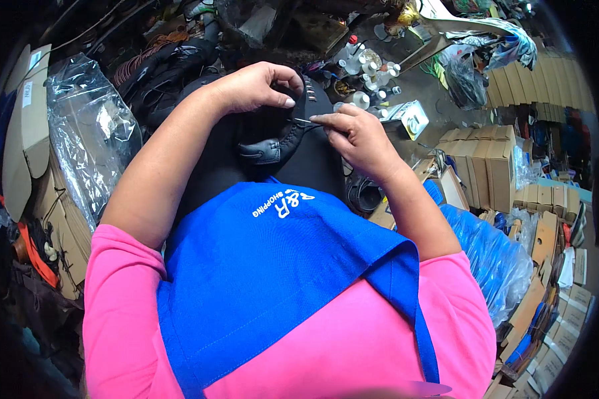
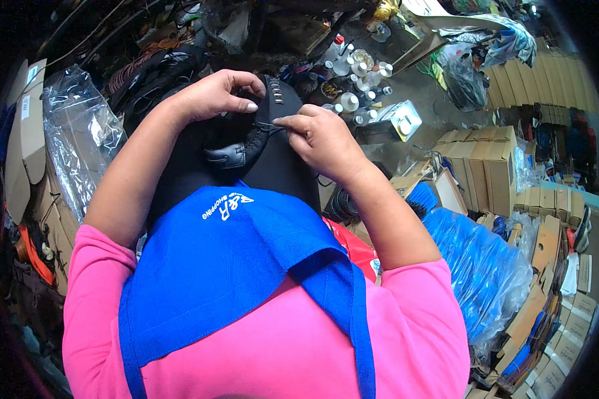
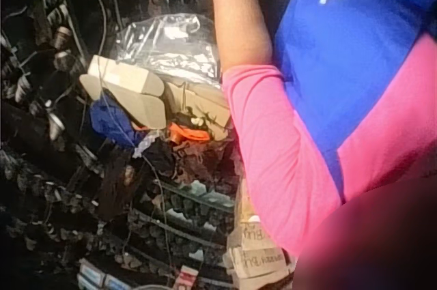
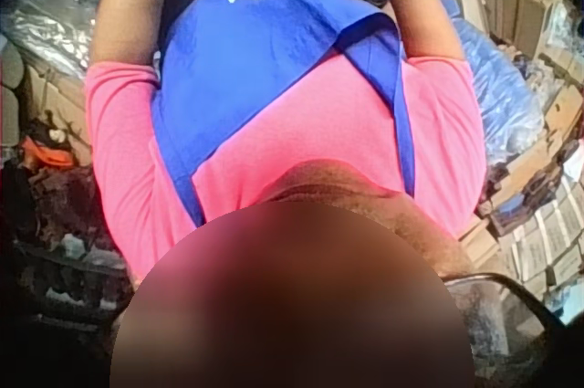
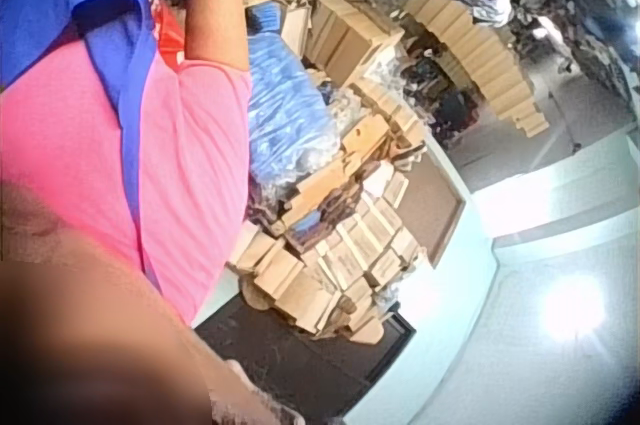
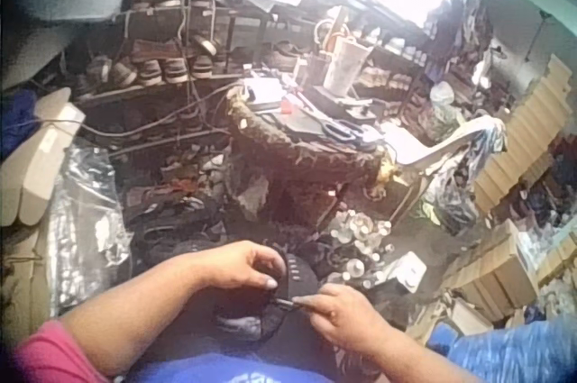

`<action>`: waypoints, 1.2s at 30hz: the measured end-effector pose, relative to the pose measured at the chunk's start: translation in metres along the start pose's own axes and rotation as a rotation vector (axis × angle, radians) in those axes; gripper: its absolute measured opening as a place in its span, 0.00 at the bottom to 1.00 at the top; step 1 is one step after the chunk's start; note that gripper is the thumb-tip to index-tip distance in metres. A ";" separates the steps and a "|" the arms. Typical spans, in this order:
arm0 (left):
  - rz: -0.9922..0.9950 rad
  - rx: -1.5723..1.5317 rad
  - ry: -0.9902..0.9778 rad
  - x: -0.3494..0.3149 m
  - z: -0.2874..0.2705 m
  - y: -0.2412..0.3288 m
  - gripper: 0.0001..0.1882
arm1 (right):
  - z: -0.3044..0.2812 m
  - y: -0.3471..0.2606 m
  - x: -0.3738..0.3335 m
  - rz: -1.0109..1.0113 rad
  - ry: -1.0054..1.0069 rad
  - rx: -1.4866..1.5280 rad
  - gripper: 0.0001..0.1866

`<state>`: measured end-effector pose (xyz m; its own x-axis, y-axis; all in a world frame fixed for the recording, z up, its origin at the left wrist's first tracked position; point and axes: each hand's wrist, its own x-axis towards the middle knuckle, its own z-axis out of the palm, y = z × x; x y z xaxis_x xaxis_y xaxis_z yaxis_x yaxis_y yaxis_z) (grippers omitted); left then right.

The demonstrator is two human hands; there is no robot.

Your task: The person is hand-stitching the edge of a black shoe upper in a workshop setting.

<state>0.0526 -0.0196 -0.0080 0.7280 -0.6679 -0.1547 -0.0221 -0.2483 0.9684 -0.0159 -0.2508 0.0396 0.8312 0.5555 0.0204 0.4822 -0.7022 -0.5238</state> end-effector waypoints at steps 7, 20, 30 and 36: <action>-0.010 0.042 -0.124 -0.003 -0.005 0.002 0.19 | -0.002 -0.002 0.003 -0.016 0.030 -0.083 0.11; -0.045 0.030 -0.147 -0.007 -0.006 0.005 0.21 | -0.004 -0.005 0.007 0.010 -0.015 -0.071 0.11; -0.051 0.044 -0.162 -0.004 -0.007 0.007 0.21 | -0.007 -0.002 0.008 0.057 -0.038 0.019 0.12; -0.048 0.016 -0.172 -0.003 -0.007 0.006 0.21 | -0.005 0.002 0.007 0.033 -0.037 0.007 0.12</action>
<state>0.0551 -0.0142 0.0000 0.6005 -0.7648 -0.2336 -0.0020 -0.2935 0.9559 -0.0072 -0.2506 0.0433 0.8355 0.5487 -0.0286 0.4528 -0.7173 -0.5296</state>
